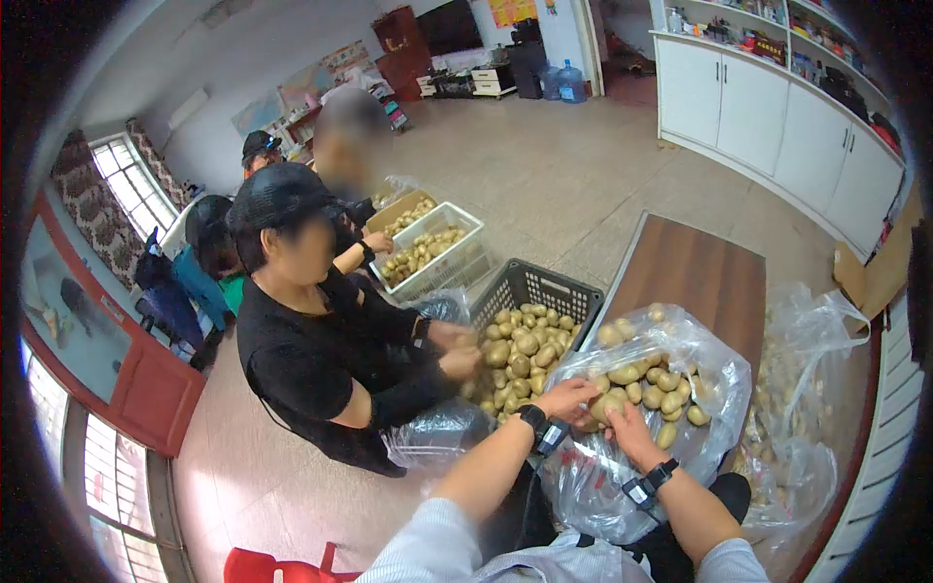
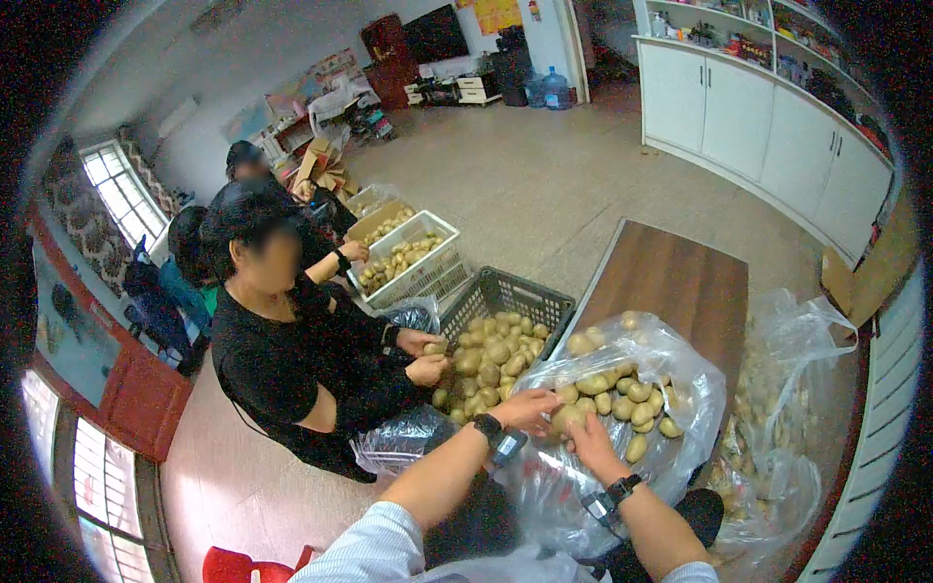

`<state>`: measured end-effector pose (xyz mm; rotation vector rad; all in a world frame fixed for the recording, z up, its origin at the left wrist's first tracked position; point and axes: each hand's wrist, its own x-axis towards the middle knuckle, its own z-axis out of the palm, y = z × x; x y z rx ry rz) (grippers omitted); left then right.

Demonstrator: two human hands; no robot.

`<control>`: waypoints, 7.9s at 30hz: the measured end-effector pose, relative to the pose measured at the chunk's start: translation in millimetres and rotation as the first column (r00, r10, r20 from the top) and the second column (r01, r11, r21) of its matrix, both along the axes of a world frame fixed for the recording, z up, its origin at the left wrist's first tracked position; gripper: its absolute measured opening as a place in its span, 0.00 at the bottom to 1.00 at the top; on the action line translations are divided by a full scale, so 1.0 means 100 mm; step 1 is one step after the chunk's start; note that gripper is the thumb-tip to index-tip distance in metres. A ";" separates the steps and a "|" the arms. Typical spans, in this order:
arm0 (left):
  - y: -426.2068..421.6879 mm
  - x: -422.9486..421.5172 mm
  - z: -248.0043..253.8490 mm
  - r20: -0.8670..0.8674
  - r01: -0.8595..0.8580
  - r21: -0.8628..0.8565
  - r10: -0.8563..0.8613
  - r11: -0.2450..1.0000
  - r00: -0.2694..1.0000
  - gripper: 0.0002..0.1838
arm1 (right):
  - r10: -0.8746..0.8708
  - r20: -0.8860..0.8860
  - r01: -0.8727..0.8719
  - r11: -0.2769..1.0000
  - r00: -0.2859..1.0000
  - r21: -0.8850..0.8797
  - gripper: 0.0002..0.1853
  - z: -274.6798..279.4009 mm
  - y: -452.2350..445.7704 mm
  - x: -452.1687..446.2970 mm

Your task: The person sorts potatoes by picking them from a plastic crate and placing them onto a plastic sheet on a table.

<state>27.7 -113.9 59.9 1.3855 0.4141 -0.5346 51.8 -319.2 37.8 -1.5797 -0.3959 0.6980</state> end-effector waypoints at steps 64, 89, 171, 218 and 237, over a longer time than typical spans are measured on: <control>1.28 -0.20 -1.02 0.105 -0.106 0.994 0.118 -0.002 0.987 0.16 | 0.152 0.693 0.406 0.716 0.704 -0.569 0.15 -0.45 -0.81 -0.02; 0.77 0.12 -0.99 0.015 -0.619 -0.299 0.652 0.726 0.758 0.15 | -0.238 0.345 0.335 0.907 0.908 -0.256 0.23 -0.26 -0.49 -0.06; 1.30 -0.44 -0.75 0.231 -0.241 0.969 0.148 0.057 0.962 0.25 | 0.244 0.780 0.538 0.606 0.576 -0.587 0.31 -0.18 -0.53 0.20; 0.42 0.18 -0.80 0.635 -0.340 0.706 -0.342 0.622 0.693 0.11 | 0.410 0.840 0.525 0.655 0.355 -0.543 0.14 -0.42 -0.68 -0.08; 0.10 0.13 -0.50 0.624 -0.140 0.463 -0.210 0.875 0.753 0.10 | 0.333 0.661 0.226 0.758 0.673 -0.611 0.22 -0.42 -0.73 0.00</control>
